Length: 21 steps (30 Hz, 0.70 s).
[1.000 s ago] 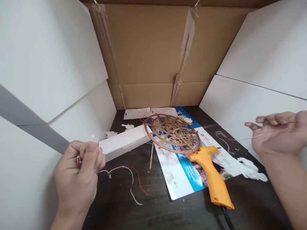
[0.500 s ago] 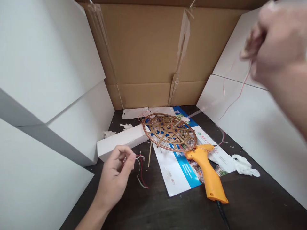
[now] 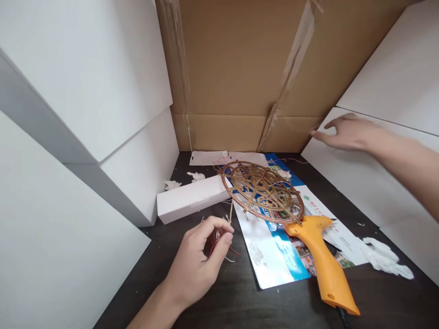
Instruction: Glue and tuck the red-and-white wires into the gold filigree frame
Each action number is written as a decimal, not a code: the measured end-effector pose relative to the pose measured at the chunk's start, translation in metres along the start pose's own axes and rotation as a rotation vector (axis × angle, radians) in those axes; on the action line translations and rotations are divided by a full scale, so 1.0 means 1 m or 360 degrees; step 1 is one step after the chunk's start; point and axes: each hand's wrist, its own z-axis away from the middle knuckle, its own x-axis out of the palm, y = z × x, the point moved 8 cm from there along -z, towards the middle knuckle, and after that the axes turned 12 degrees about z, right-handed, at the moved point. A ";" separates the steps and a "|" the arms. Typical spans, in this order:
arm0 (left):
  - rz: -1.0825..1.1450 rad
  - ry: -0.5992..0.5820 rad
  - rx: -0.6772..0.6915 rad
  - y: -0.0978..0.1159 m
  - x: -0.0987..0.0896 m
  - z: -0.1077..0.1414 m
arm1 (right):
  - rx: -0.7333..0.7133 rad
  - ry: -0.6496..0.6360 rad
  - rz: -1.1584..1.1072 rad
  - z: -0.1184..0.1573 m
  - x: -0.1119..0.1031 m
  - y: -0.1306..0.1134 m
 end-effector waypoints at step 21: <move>0.0343 -0.0157 -0.0499 -0.044 0.025 -0.002 | 0.0183 -0.0977 -0.0227 0.026 0.013 -0.024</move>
